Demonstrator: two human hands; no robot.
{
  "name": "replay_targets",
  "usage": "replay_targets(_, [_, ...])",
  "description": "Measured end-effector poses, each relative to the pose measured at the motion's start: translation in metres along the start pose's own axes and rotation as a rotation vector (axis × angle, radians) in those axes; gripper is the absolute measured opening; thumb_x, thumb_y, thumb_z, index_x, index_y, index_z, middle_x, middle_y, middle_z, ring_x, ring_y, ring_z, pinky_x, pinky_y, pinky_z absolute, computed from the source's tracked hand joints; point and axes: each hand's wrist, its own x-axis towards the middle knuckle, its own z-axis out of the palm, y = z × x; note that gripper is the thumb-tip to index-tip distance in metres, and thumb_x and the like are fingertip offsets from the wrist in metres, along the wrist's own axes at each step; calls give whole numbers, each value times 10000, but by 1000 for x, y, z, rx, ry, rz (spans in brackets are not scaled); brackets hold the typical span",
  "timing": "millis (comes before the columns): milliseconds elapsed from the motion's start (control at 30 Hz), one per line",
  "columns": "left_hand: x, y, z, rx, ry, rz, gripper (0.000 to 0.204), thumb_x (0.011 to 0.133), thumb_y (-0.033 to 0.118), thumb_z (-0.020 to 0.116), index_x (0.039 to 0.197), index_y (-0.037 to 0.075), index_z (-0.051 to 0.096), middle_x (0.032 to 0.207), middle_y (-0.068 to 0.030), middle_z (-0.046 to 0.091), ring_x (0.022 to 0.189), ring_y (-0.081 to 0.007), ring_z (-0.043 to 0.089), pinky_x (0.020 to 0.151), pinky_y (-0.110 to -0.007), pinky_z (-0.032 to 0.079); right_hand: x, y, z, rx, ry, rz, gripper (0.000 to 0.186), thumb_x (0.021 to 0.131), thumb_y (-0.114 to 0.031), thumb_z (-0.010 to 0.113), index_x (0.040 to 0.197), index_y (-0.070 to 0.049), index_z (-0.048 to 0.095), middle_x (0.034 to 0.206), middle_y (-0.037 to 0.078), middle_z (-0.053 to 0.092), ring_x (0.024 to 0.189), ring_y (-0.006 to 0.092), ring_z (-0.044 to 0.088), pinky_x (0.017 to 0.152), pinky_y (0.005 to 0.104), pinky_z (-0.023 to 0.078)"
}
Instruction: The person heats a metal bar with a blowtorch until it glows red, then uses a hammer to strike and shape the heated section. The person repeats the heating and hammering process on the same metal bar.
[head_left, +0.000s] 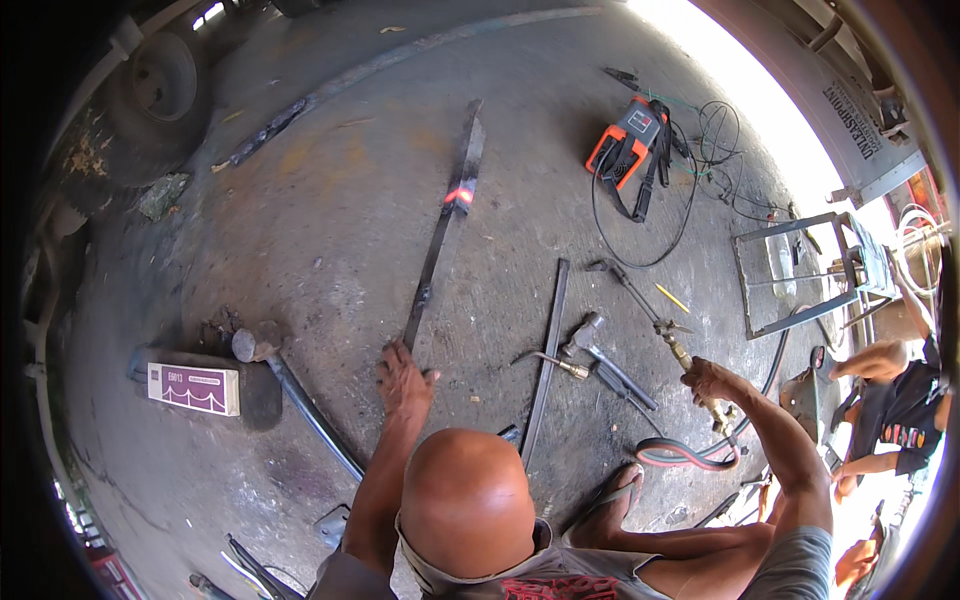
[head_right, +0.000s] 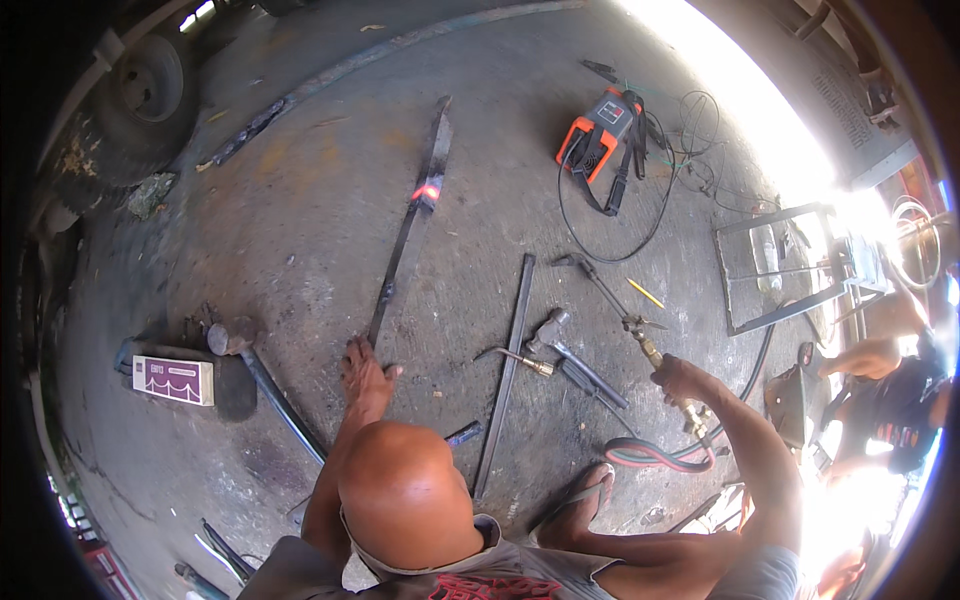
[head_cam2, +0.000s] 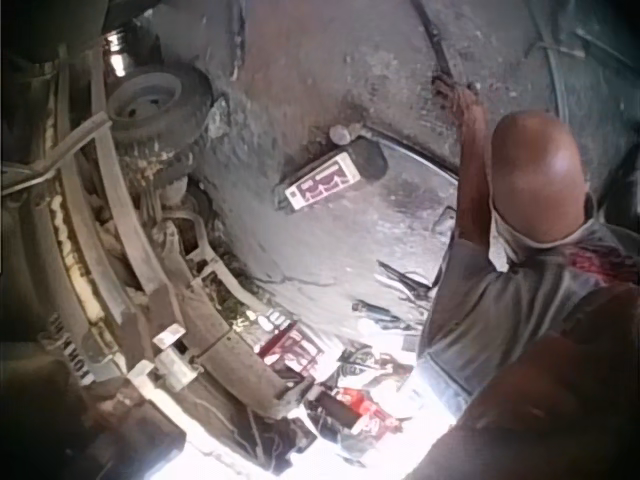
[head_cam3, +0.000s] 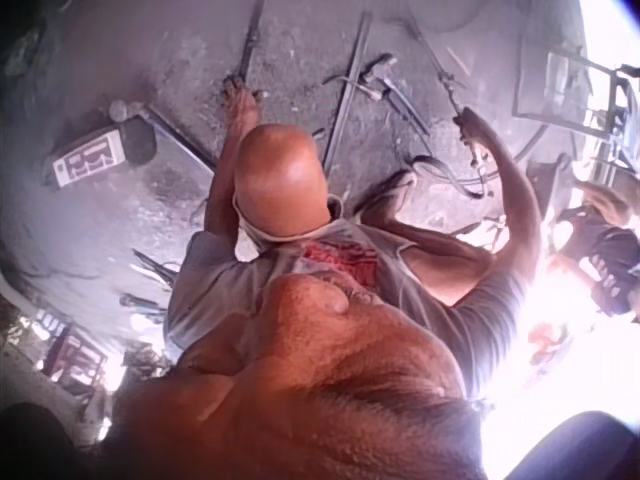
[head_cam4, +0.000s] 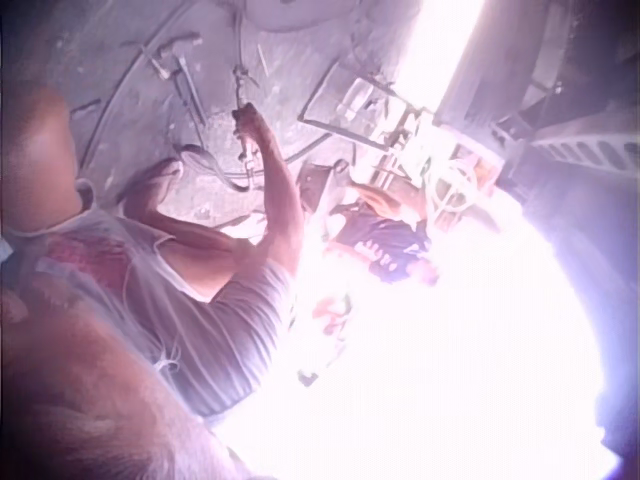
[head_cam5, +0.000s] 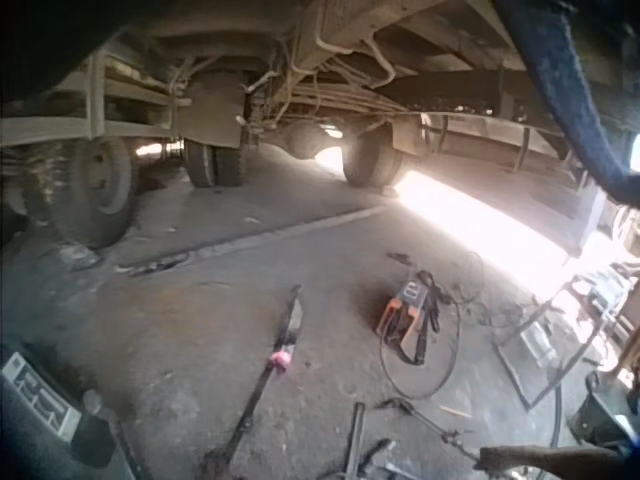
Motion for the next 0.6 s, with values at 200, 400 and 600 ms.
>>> replay_targets(200, [-9,-21,26,-110,-36,2,891,877,407,819,1478,-84,381,1455,-249,439,1318,-459,507,1050,-519,527,30,143,25,-358,274,344,375,1016,-263,573,1267,15,579,1159,286,656,1106,462,669,911,537,547])
replay_targets(400, [-16,-26,5,-95,-35,5,804,845,306,823,1406,-100,414,1360,-292,510,1254,-480,554,1058,-507,523,27,51,-8,-276,121,519,564,925,-483,676,1282,-47,709,1239,198,733,1166,375,699,996,486,548])
replay_targets(600, [-20,-11,-18,-87,-12,-73,840,836,309,790,1438,-86,357,1299,-330,568,1196,-495,610,1057,-522,496,47,-73,-24,-536,64,271,498,908,-522,687,1069,-63,794,1071,175,776,1059,337,741,895,466,584])
